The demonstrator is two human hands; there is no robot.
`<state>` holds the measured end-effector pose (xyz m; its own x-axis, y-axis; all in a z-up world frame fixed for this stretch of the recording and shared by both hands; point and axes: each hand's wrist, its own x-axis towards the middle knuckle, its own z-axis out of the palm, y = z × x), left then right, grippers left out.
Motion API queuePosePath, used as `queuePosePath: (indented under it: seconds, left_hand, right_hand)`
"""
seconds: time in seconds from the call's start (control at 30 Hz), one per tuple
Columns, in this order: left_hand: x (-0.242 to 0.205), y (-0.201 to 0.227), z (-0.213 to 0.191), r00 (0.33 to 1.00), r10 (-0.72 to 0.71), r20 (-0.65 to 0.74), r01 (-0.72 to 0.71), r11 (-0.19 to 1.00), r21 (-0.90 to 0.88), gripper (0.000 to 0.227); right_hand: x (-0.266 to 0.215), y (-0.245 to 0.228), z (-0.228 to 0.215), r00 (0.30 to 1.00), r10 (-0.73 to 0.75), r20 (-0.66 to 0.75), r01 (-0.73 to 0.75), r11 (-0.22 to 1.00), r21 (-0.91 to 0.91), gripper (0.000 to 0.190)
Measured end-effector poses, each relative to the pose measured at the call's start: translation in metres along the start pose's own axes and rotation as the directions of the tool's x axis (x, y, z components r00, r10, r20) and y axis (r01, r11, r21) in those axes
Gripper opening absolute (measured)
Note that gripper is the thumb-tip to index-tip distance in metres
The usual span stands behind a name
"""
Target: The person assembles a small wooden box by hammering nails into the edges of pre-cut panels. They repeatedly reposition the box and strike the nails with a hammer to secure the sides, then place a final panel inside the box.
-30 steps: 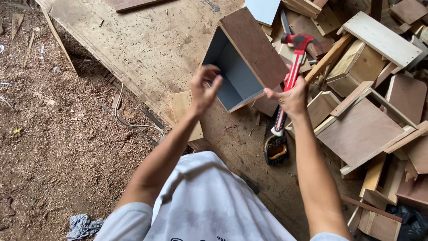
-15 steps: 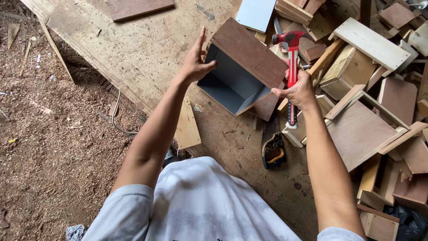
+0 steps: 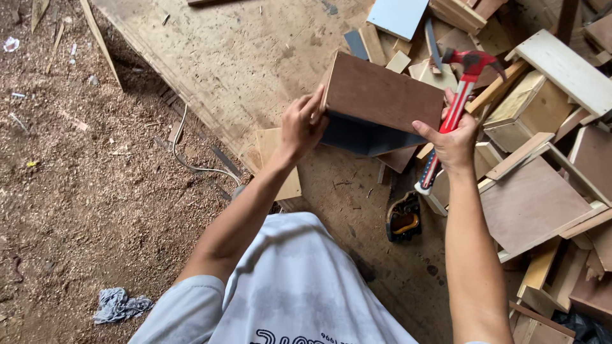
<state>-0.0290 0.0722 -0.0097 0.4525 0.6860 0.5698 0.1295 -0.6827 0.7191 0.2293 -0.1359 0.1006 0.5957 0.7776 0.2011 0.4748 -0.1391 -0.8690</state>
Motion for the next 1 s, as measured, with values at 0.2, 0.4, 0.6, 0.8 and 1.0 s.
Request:
queuePosePath:
  seconds: [0.2, 0.4, 0.6, 0.8, 1.0]
  left_hand:
    - [0.028, -0.003, -0.002, 0.967, -0.118, 0.228, 0.149, 0.981, -0.124, 0.110]
    - [0.053, -0.018, 0.019, 0.935, 0.044, 0.351, 0.066, 0.953, -0.295, 0.108]
    - [0.029, -0.022, 0.023, 0.965, 0.093, 0.246, -0.019, 0.958, -0.287, 0.104]
    - [0.030, -0.026, 0.010, 0.924, 0.118, 0.365, 0.013, 0.941, -0.338, 0.129]
    - [0.034, -0.020, 0.009, 0.914, 0.081, 0.397, 0.083, 0.922, -0.378, 0.141]
  right_hand:
    - [0.002, -0.012, 0.004, 0.998, -0.052, -0.033, 0.050, 0.997, -0.067, 0.095]
    - [-0.001, -0.047, 0.014, 0.976, -0.198, -0.088, 0.171, 0.953, -0.251, 0.076]
    - [-0.007, -0.077, 0.065, 0.965, -0.248, 0.090, 0.263, 0.932, -0.250, 0.049]
    - [0.008, -0.090, 0.115, 0.927, -0.293, 0.233, 0.358, 0.878, -0.319, 0.043]
    - [0.014, -0.083, 0.115, 0.961, -0.182, 0.208, 0.238, 0.927, -0.291, 0.051]
